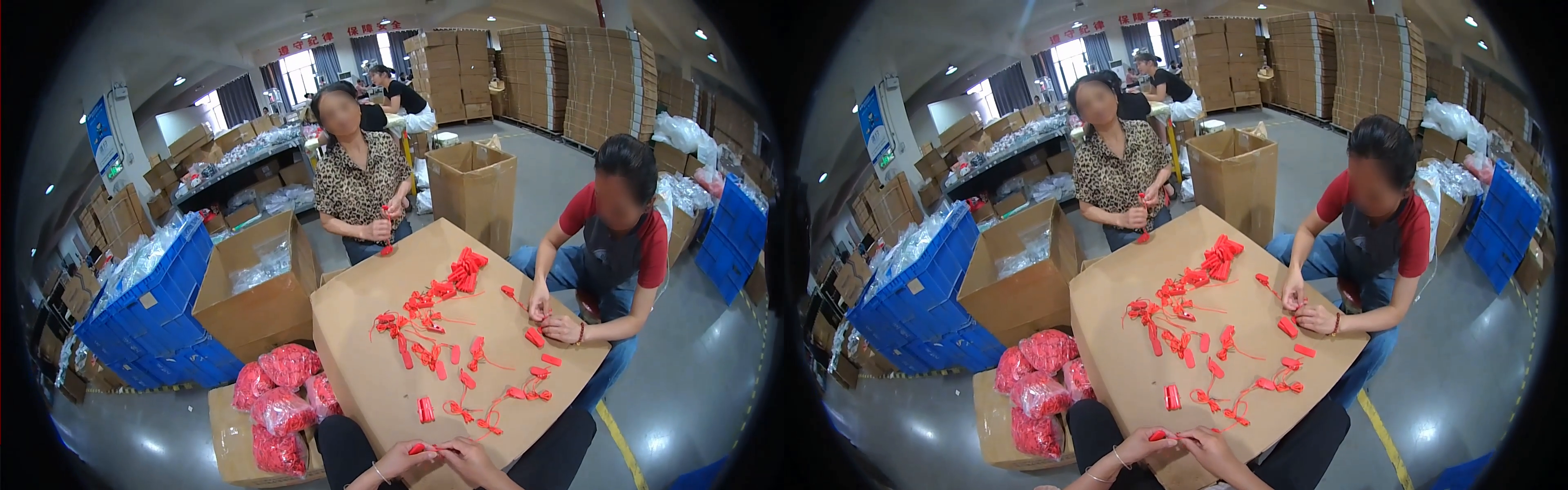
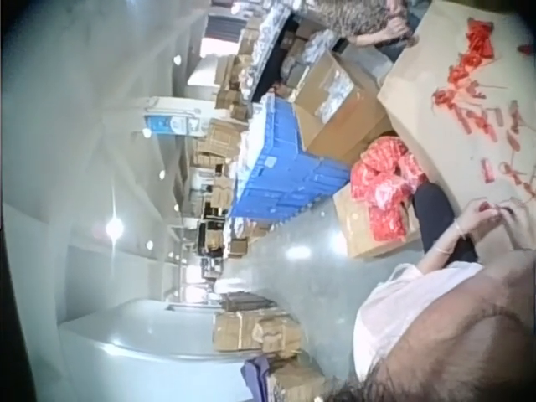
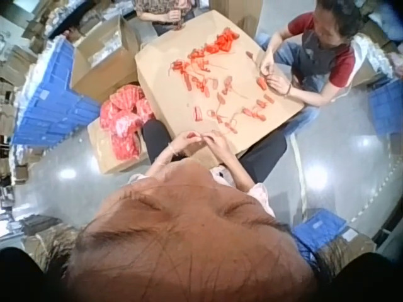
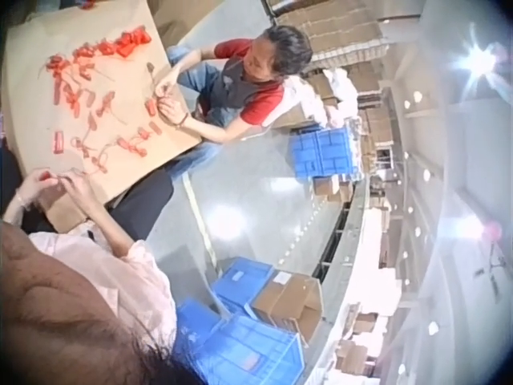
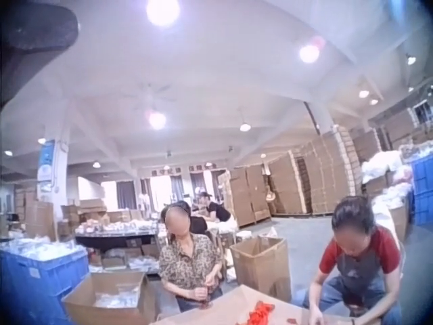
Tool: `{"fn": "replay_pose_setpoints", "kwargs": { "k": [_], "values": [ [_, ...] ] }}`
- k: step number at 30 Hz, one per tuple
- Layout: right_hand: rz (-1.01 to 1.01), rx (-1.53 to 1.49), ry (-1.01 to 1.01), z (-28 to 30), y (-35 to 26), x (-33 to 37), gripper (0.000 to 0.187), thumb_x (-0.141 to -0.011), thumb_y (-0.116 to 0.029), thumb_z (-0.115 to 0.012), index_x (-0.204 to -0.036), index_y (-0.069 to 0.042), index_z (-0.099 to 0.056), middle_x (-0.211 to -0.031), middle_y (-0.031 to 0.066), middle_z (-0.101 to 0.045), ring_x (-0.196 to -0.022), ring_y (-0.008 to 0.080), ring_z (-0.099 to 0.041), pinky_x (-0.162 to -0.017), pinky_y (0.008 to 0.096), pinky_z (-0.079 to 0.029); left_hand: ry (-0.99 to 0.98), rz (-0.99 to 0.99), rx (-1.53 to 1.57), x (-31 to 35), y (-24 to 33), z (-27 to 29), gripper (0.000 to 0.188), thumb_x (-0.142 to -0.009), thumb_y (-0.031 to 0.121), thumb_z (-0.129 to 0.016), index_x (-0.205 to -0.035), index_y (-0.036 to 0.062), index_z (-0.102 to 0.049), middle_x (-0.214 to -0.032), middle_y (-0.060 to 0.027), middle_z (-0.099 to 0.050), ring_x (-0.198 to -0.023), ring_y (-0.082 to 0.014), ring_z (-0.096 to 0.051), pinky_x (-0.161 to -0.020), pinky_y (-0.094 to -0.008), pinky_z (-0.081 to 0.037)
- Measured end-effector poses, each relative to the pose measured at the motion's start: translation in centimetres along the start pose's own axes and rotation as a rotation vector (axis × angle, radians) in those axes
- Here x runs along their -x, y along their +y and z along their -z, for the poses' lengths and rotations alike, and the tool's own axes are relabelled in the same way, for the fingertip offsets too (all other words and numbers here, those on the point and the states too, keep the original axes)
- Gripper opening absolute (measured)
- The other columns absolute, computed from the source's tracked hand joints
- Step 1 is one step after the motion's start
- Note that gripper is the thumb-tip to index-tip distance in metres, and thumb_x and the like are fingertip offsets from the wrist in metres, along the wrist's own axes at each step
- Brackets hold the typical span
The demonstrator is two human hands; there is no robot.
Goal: Tying red strings onto red plastic tags at an assembly table in a warehouse environment.
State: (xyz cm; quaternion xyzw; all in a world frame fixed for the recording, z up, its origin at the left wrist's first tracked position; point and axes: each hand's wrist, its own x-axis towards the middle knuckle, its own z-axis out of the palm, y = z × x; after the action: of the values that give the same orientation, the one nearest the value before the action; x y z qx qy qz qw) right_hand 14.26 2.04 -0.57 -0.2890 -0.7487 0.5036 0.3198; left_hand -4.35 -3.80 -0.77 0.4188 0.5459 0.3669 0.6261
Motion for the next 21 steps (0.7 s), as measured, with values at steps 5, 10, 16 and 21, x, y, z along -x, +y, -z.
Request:
{"fn": "replay_pose_setpoints", "kwargs": {
  "k": [5,10,16,21],
  "values": [
    [-0.084,-0.077,0.166,0.6,0.3,0.1,0.010,-0.078,-0.007,-0.062,-0.086,-0.002,-0.063,-0.073,0.0086,-0.057,-0.063,0.0174,-0.057,-0.055,0.0269,-0.045,0.026,0.212,0.010,-0.7,-1.8,2.3,0.019,-0.084,0.022,-0.060,-0.091,0.0048,-0.063,-0.074,0.0025,-0.060,-0.071,-0.0041,-0.051,-0.066,-0.0178,-0.041],
    [-0.066,0.107,0.117,1.1,0.7,-0.7,0.010,-0.076,-0.005,-0.062,-0.085,-0.002,-0.062,-0.075,0.0086,-0.058,-0.063,0.0203,-0.058,-0.055,0.0287,-0.046,0.035,0.102,0.026,-0.7,-1.7,2.4,0.018,-0.085,0.021,-0.058,-0.086,0.0040,-0.063,-0.068,0.0040,-0.056,-0.068,-0.0046,-0.050,-0.070,-0.0204,-0.041],
    [0.110,0.413,0.162,1.1,-1.0,-1.1,0.015,-0.078,-0.011,-0.060,-0.091,-0.004,-0.059,-0.081,0.0110,-0.059,-0.073,0.0260,-0.057,-0.066,0.0326,-0.046,0.010,0.163,-0.098,-1.6,-2.9,2.7,0.019,-0.087,0.021,-0.056,-0.086,0.0027,-0.062,-0.067,0.0036,-0.054,-0.066,-0.0044,-0.048,-0.064,-0.0190,-0.041],
    [0.028,0.310,0.010,-0.2,-0.7,-1.1,0.022,-0.073,-0.013,-0.060,-0.094,-0.006,-0.058,-0.086,0.0133,-0.058,-0.081,0.0309,-0.055,-0.075,0.0375,-0.044,-0.044,0.070,-0.072,-2.4,-1.9,1.0,0.018,-0.086,0.022,-0.056,-0.089,0.0042,-0.062,-0.067,0.0044,-0.053,-0.063,-0.0036,-0.046,-0.059,-0.0184,-0.039]
  ]
}}
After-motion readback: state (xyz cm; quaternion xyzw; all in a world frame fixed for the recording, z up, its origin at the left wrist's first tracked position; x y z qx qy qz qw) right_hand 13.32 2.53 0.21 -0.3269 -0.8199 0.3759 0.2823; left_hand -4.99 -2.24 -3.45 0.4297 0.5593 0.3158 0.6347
